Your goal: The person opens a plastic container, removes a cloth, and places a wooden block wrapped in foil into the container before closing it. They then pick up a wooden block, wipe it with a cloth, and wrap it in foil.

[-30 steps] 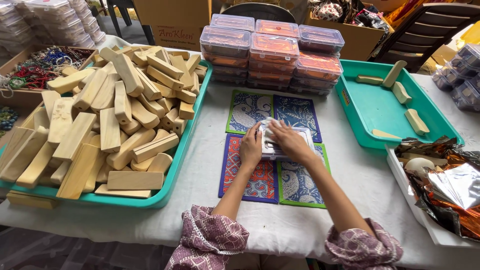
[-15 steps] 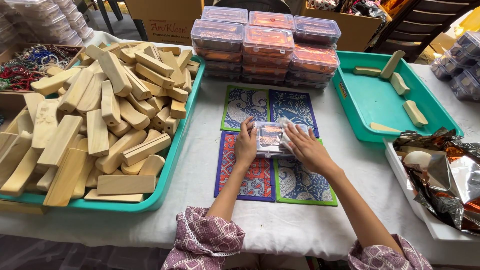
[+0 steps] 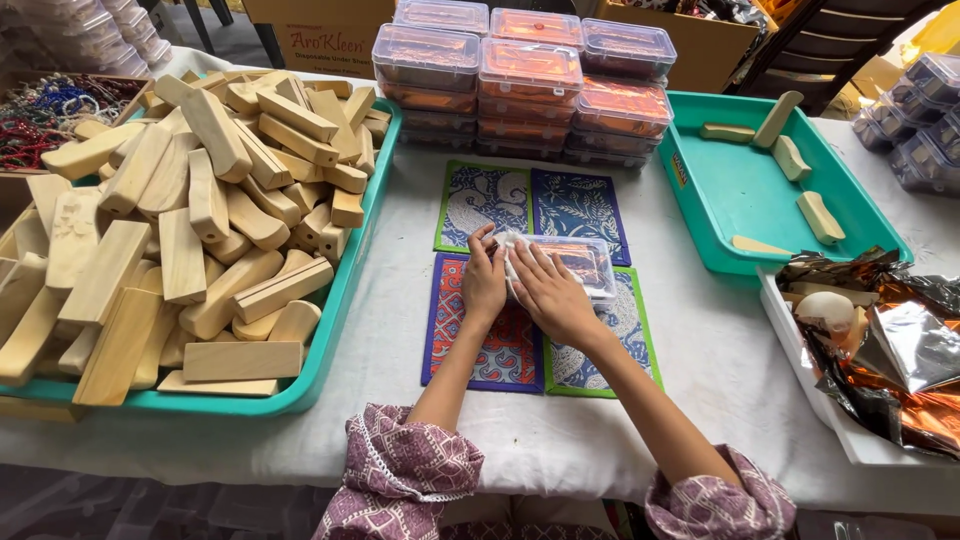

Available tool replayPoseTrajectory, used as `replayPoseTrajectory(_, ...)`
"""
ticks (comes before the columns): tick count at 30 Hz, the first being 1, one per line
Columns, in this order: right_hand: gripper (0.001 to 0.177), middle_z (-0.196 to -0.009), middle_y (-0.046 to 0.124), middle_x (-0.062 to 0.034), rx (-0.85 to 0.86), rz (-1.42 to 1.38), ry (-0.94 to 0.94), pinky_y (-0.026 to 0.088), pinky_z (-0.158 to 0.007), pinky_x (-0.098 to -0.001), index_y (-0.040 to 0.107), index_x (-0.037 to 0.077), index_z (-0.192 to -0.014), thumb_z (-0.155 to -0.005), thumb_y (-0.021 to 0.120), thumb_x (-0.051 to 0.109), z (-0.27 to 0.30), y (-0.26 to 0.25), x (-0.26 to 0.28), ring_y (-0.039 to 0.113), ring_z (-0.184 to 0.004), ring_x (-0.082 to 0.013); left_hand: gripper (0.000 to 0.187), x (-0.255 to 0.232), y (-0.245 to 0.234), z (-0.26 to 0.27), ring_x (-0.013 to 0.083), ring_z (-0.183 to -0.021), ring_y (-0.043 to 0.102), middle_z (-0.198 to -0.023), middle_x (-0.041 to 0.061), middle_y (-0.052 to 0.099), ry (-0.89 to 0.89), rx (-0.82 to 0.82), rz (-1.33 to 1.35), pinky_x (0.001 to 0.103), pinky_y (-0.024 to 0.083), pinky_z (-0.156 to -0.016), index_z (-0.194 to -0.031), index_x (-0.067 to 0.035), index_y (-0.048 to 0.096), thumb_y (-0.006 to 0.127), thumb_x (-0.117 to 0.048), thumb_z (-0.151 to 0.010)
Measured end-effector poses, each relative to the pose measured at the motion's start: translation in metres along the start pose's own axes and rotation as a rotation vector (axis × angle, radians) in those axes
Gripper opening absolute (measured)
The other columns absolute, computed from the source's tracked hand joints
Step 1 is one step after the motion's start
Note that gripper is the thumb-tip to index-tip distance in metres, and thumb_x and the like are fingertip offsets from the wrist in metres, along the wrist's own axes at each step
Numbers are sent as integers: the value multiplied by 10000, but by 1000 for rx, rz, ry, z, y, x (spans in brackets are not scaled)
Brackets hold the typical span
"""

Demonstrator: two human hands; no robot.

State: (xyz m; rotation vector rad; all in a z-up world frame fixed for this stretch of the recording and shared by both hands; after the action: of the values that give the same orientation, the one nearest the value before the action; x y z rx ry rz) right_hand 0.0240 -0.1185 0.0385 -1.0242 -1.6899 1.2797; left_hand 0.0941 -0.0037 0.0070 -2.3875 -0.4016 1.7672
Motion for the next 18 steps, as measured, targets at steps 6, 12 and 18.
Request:
replayPoseTrajectory(6,653,-1712,135,-42,68,34,179,7,-1267,-441,166,142,-1631,-1075,119,481,23,1,-63,69,-1569,-199,410,-1,4,0,275,-1159,700,-1343,103,677,-9,30,-36,396,597,-906,-1446,-131,348,445,-243,-1064)
replayPoseTrajectory(12,674,-1710,82,-28,95,102,428,-25,-1259,-467,125,146,-1634,-1053,112,488,5,-1,-94,11,-1572,-205,400,2,4,1,273,-1167,696,-1347,95,681,37,5,-90,401,600,-900,-1442,-128,353,444,-234,-1067)
replayPoseTrajectory(18,668,-1704,93,-101,31,71,254,-6,-1238,-465,137,66,-1619,-1078,142,458,-33,24,-48,28,-1551,-263,402,-6,1,0,259,-1115,720,-1337,65,690,-19,19,-113,393,611,-843,-1442,-136,356,441,-243,-1065)
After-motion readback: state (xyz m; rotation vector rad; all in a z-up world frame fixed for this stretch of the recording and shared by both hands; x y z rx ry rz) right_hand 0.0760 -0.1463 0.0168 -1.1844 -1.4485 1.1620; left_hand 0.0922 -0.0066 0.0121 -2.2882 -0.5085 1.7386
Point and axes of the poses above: each hand's wrist, its own z-axis away from the middle knuckle, its own y-axis out of the palm, x = y × z, the point moved 9 cm from there along -z, towards the middle knuckle
